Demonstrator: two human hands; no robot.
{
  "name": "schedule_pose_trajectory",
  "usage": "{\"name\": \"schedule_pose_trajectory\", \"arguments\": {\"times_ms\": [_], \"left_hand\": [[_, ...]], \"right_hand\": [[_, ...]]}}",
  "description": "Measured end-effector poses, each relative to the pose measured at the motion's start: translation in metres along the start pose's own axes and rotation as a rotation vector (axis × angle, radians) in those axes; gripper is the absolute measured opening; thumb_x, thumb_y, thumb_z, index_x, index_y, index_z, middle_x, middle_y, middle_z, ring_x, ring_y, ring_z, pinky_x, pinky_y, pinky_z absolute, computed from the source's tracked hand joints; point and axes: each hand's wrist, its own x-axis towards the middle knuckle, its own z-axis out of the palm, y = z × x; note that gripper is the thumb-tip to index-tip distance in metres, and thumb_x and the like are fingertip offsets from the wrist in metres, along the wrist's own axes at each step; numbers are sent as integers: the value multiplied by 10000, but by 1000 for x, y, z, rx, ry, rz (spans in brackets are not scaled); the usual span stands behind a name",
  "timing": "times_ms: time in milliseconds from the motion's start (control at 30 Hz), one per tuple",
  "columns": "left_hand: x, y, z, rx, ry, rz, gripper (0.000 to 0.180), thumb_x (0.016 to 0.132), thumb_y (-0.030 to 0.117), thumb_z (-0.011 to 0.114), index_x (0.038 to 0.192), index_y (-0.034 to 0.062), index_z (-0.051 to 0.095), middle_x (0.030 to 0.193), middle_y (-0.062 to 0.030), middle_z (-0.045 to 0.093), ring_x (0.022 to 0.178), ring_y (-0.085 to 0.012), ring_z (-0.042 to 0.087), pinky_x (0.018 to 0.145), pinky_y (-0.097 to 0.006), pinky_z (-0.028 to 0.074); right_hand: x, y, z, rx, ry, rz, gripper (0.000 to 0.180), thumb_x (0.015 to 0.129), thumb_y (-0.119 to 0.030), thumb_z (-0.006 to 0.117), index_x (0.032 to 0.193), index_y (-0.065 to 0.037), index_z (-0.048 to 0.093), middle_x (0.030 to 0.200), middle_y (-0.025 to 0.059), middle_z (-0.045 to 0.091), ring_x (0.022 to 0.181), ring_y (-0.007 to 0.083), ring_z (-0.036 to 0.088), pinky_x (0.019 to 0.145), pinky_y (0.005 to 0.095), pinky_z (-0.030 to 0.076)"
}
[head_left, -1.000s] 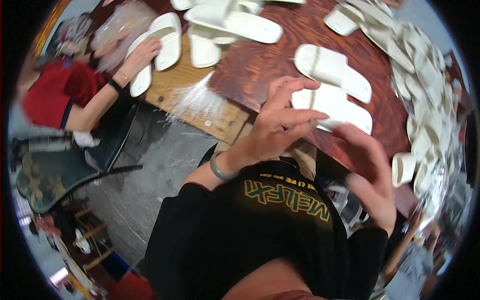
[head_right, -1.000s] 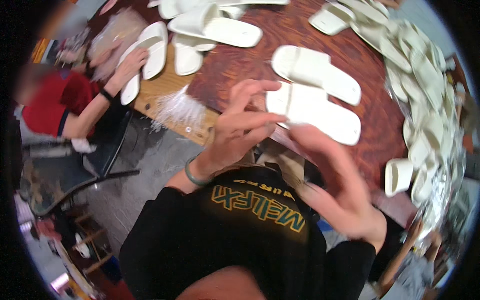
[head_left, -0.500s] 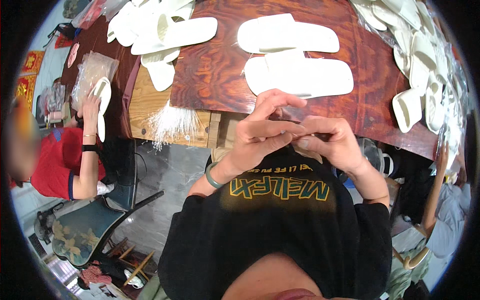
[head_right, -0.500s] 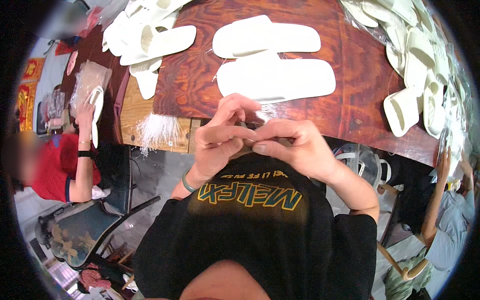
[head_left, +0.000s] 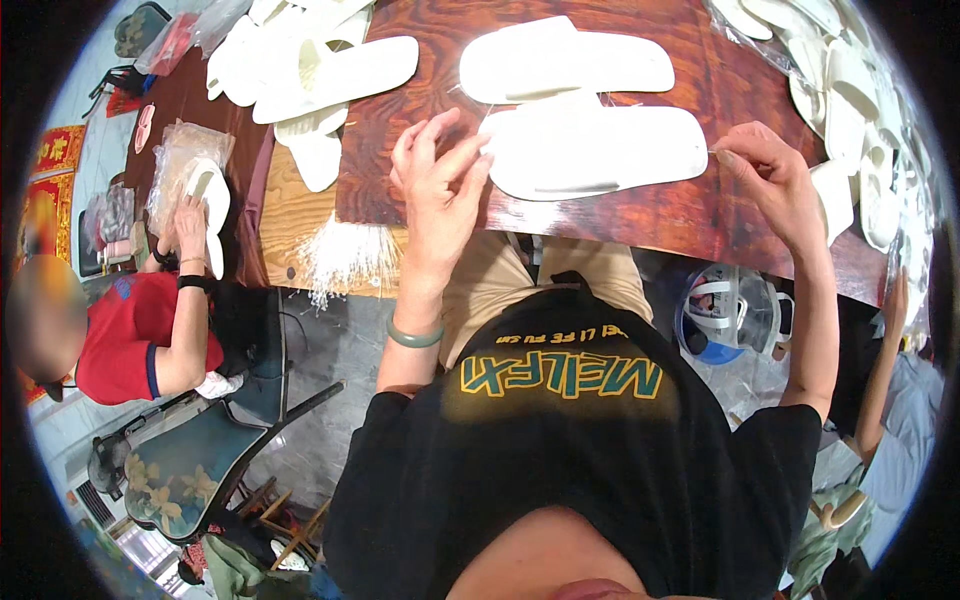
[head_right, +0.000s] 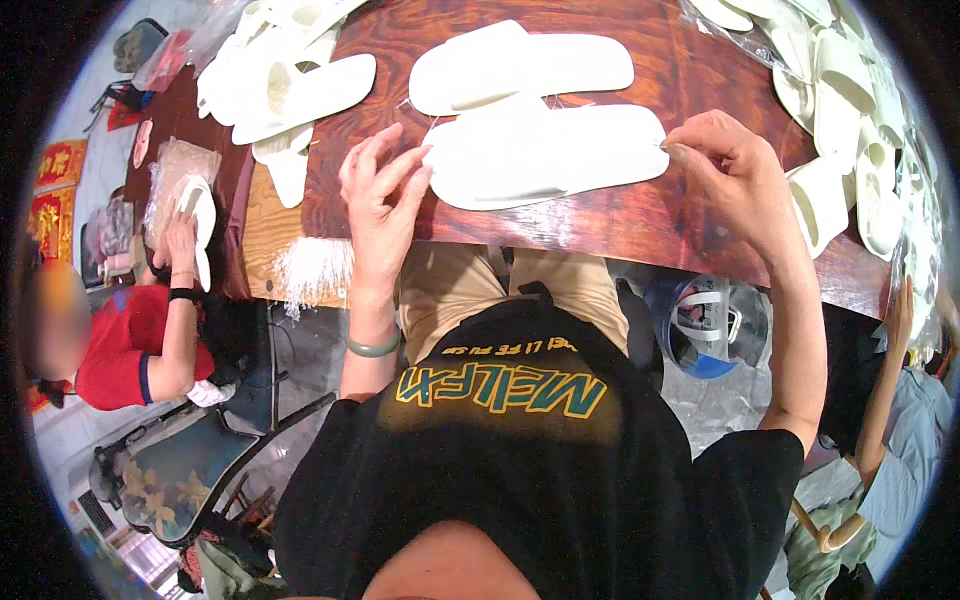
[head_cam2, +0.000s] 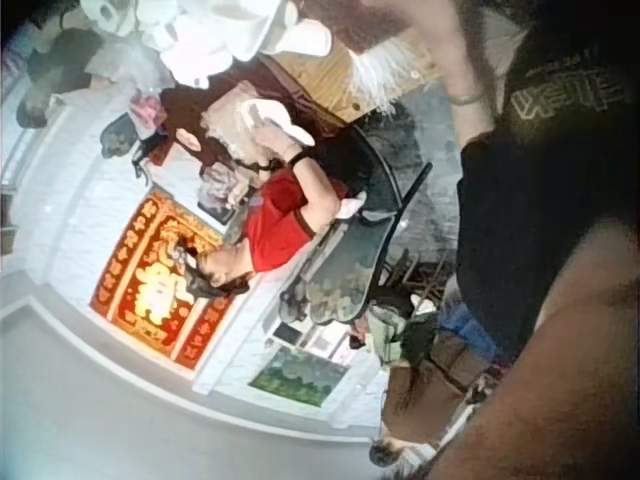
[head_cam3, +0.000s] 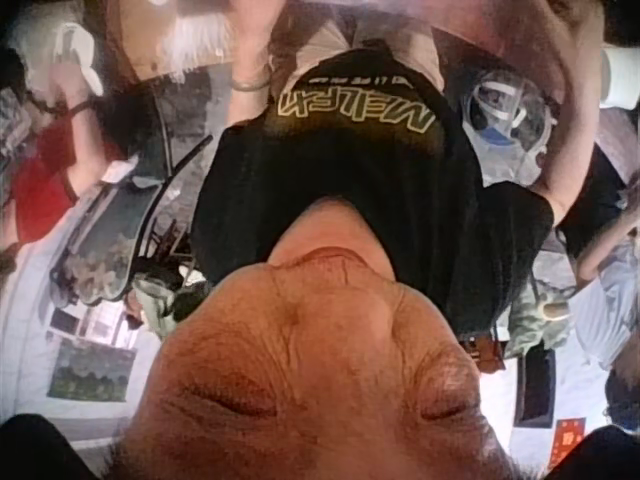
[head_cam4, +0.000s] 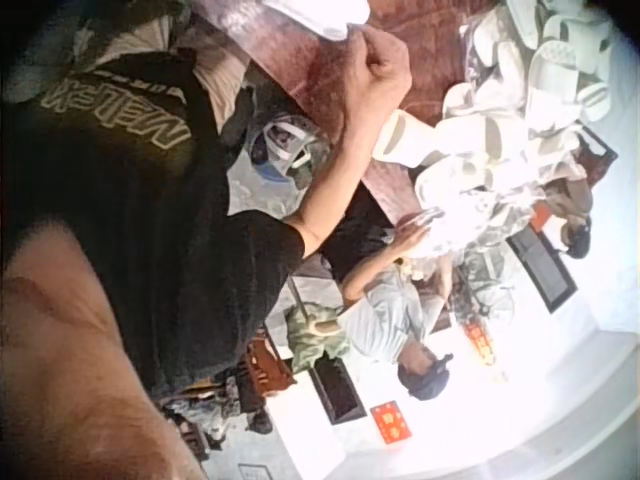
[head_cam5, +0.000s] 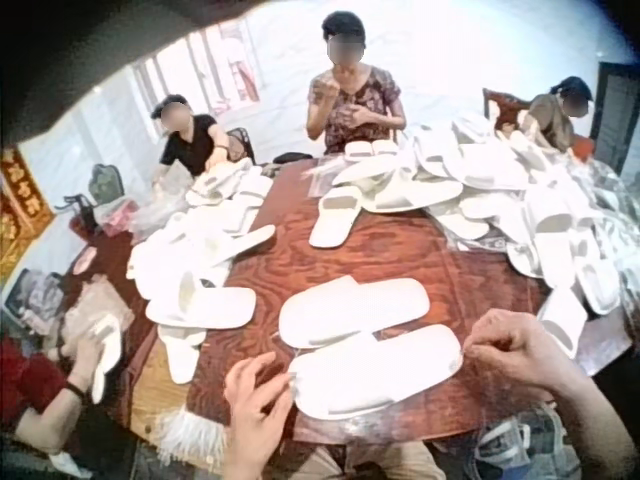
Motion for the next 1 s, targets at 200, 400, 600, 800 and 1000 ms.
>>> {"name": "schedule_pose_trajectory", "arguments": {"times_ms": [200,400,600,800,1000], "left_hand": [[12,-4,17,83,-133,65,270,755,262,701,1011,179,709,1300,-101,485,1265,-346,300,1028,-489,183],[13,-5,23,39,-213,75,291,747,264,697,1027,186,705,1353,-153,439,1278,-361,279,1033,-506,154],[11,-12,23,-9,-190,85,183,779,278,682,917,172,735,1318,-104,487,1285,-335,277,1037,-487,150],[10,-18,10,-107,-97,27,139,801,235,666,887,146,727,1265,-61,538,1254,-300,353,1043,-456,193],[18,-23,-22,-6,-2,-9,117,781,132,694,882,84,729,1148,-84,619,1167,-237,464,978,-374,366]], "right_hand": [[37,29,20,-82,-98,-54,170,835,-128,600,904,15,659,859,76,624,763,143,590,680,269,461],[70,-8,76,-18,-400,-13,168,828,-98,580,918,10,672,697,59,663,663,74,578,625,251,472],[76,-1,96,194,-358,-42,224,837,-92,572,1021,-16,673,791,63,693,710,64,590,665,239,493],[72,-12,77,15,-366,-30,194,821,-101,580,970,-15,670,783,96,685,701,134,624,670,284,494],[56,-3,38,-332,-139,-340,106,801,-65,578,852,-11,654,799,113,639,775,286,606,699,363,487]]}}
